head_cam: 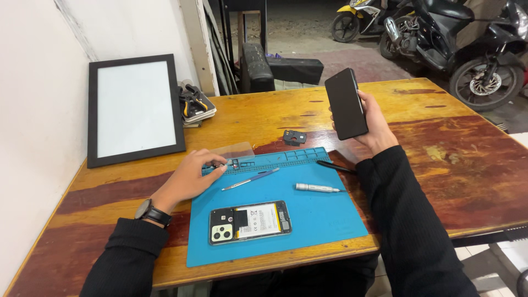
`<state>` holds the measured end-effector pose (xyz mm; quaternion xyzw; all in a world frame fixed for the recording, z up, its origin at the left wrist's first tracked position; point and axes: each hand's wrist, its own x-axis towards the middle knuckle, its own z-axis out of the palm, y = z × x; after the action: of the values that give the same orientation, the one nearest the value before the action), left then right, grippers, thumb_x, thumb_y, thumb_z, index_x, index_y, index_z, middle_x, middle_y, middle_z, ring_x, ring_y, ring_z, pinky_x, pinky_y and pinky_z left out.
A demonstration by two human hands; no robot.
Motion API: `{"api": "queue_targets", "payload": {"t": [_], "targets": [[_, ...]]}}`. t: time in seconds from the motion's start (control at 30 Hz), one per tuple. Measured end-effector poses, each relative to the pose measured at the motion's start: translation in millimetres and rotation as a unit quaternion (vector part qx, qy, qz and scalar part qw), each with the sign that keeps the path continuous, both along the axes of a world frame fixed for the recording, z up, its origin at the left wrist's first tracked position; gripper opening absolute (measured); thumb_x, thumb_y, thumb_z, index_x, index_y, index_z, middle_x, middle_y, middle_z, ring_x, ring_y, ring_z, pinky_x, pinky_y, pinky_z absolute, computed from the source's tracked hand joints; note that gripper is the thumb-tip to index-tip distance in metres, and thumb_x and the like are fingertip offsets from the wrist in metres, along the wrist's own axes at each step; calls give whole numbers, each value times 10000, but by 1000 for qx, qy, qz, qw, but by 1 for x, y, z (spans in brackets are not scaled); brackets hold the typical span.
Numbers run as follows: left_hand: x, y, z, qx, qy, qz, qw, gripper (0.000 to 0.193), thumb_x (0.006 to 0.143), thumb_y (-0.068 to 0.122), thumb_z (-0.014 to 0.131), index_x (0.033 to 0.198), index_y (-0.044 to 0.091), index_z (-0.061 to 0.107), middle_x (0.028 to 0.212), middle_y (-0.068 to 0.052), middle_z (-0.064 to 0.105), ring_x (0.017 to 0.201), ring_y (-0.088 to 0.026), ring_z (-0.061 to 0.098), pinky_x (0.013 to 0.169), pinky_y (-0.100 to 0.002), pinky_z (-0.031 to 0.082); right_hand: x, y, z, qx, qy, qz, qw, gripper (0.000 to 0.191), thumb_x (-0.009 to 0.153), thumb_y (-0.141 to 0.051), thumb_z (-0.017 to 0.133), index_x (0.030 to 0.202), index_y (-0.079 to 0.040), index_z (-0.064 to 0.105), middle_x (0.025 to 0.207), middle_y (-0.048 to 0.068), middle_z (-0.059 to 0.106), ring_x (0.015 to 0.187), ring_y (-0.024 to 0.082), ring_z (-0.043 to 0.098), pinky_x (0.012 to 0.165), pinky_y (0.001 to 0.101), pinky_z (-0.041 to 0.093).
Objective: The person disassembles a smartphone by removing the back cover and using a prying tool to separate components. They handle the phone body, back cover, and internal parts on a blue mat while using a screwdriver and prying tool.
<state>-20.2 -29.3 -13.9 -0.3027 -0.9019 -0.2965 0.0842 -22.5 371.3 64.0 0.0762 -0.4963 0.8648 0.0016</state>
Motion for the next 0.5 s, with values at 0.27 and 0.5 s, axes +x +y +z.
{"api": "queue_targets", "payload": {"t": [0.27,0.5], "targets": [[3,3,-1,9,9,-9,1000,297,914,326,683,1117,122,758,1036,-81,705,1029,-245,617,921,-400,493,3,-14,-5,16,-55,55,997,570,1085,-483,339,1373,-44,562,1191,187,696,1034,315,704,878,488,584],[5,5,-3,21,26,-25,999,267,928,294,682,1114,119,760,1009,-96,707,1029,-263,614,925,-405,483,-1,-35,-23,273,-46,75,958,573,1093,-450,399,1350,30,577,1057,172,707,885,269,692,755,383,544]]}}
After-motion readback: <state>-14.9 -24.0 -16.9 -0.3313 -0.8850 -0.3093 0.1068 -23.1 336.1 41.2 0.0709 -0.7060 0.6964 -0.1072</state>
